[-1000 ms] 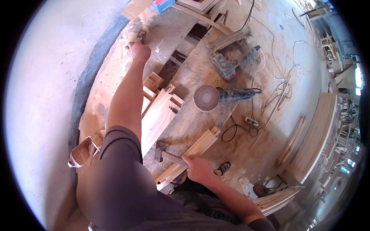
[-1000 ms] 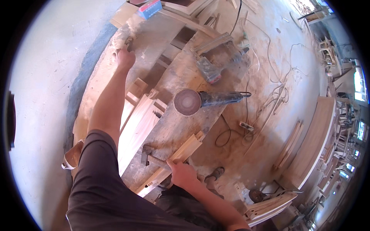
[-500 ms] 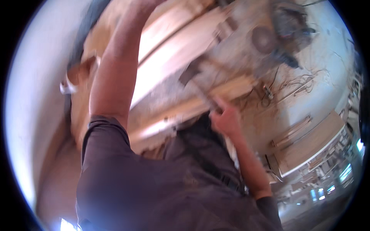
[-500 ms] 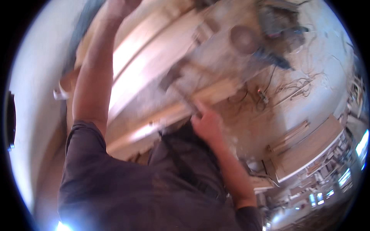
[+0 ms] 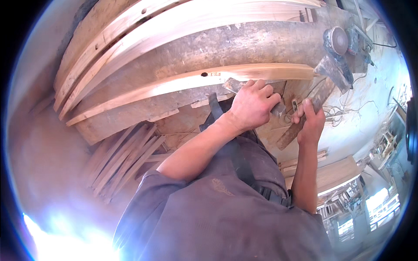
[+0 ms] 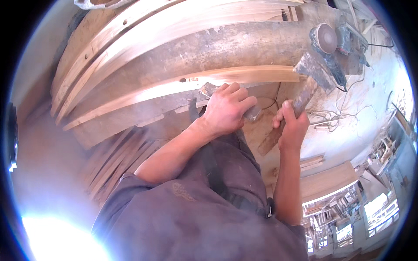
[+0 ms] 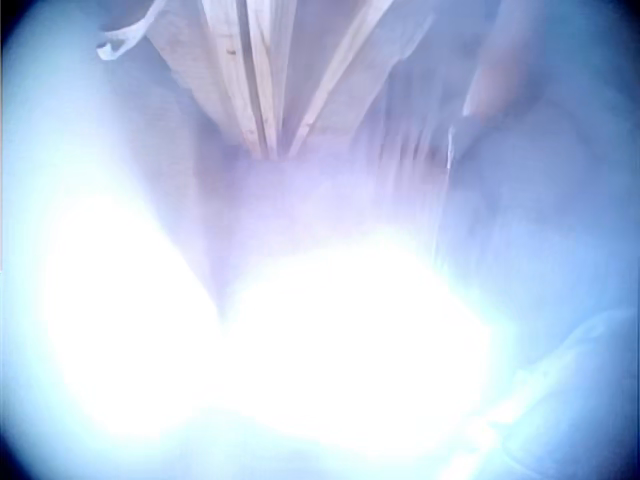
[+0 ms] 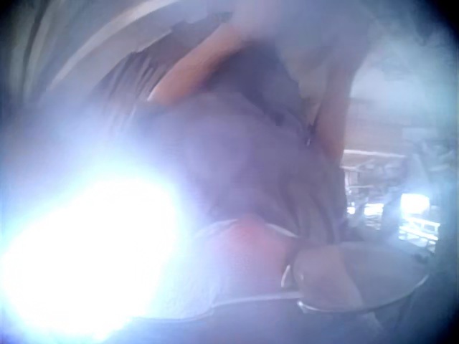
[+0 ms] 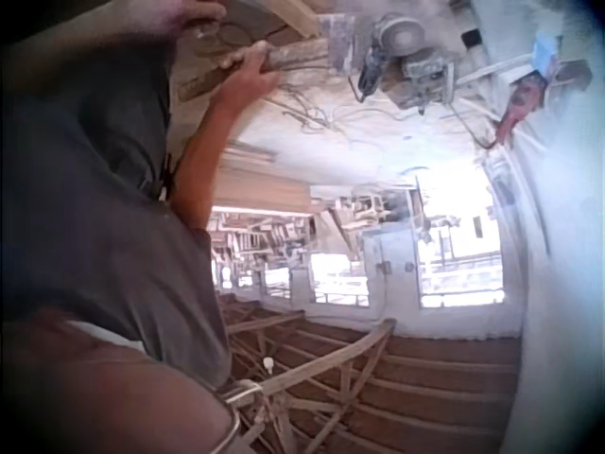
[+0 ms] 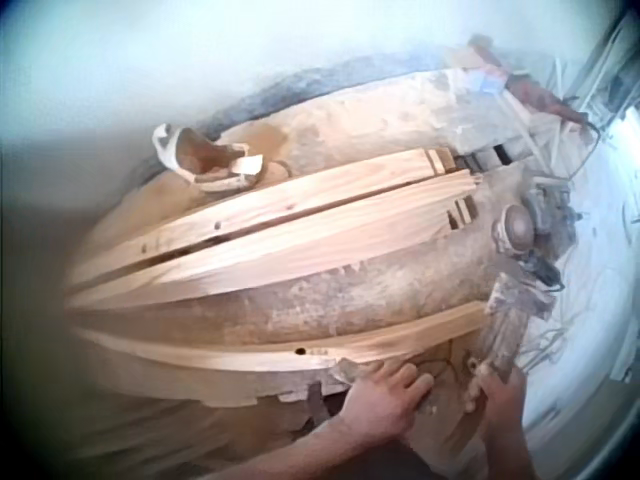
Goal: The person uses a hammer and chisel to carve a groove into a curved wooden plank. They then use an angle grinder to smooth the surface of the plank. Finally, they use the hammer and chisel again to refine the groove and remove a small piece of wood.
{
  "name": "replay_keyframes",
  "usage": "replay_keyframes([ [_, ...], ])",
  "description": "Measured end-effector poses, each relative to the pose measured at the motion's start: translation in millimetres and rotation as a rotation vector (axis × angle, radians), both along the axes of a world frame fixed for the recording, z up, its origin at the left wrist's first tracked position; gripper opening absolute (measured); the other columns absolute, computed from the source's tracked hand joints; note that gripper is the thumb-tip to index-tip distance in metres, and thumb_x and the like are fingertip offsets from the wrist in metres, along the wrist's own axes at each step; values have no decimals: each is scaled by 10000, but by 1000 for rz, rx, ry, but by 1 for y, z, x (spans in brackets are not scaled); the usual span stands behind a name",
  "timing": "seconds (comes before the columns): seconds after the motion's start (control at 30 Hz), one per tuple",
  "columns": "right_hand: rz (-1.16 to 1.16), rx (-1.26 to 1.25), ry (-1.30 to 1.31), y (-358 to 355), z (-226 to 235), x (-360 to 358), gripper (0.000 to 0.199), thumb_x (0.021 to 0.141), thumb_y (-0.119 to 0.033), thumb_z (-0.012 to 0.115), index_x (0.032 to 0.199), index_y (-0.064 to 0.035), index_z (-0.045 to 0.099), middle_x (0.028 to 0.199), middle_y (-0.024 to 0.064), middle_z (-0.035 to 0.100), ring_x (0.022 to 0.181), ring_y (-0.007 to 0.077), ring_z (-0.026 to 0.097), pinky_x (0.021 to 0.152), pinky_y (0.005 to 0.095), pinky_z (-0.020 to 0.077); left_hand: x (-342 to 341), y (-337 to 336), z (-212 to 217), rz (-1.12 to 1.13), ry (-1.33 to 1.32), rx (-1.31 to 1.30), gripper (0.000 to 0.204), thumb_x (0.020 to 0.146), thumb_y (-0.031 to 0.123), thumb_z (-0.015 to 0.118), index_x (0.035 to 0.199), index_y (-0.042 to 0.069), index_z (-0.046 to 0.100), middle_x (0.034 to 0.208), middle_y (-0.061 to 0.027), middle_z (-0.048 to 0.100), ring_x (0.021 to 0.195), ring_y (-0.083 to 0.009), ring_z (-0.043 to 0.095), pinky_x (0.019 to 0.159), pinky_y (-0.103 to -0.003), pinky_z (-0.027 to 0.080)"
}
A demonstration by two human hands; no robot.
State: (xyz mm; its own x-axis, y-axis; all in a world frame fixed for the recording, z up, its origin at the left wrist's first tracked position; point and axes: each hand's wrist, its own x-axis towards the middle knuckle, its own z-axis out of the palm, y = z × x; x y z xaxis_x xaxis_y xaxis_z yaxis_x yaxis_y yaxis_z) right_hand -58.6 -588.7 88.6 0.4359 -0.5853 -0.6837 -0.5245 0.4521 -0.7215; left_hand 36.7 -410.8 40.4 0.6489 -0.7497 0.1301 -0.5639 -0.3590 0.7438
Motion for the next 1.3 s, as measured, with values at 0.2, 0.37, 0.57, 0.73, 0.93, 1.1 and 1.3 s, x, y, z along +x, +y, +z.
replay_keyframes([
  [0.2,167,-64,2,17,-12,-61,190,1013,-170,699,1065,-10,610,698,33,578,553,124,544,508,280,420,-4,0,-25,25,-33,61,196,631,135,713,818,127,655,791,-41,602,845,-286,620,749,-436,514],
  [0.37,176,-26,2,35,-13,-87,155,1019,-158,686,1061,-29,612,685,24,579,526,122,539,501,277,426,-3,-4,-27,113,-118,90,141,667,146,702,803,121,674,806,-56,643,877,-295,656,768,-451,535],
  [0.57,129,-30,-73,38,-14,-97,165,1022,-164,687,1087,-40,598,690,45,560,542,155,530,516,300,453,6,0,-31,108,63,239,190,712,143,674,888,125,744,897,-101,717,897,-364,707,770,-494,557],
  [0.73,-40,-140,-88,54,-14,-72,129,1018,-128,671,1041,-35,584,687,32,557,546,134,533,498,291,455,20,-1,-12,94,232,403,253,738,146,665,964,130,779,937,-134,757,873,-378,726,762,-505,570],
  [0.93,559,-226,321,71,-40,-68,204,936,-128,749,1031,13,636,776,78,656,639,138,625,584,311,518,20,-1,-34,228,110,181,224,752,112,644,938,112,771,926,-119,749,912,-359,718,779,-483,574],
  [1.1,373,-1084,273,44,-36,-86,279,940,-82,736,1171,33,629,854,57,640,714,152,611,698,299,534,13,-1,-35,200,18,189,153,739,107,645,864,95,733,912,-95,723,935,-344,697,789,-471,570],
  [1.3,-130,-77,-194,22,-3,-66,205,926,-51,760,1000,-38,569,788,57,619,634,148,566,609,310,496,10,-9,-43,192,24,259,105,736,119,646,806,71,707,916,-97,731,940,-351,695,817,-488,562],
])
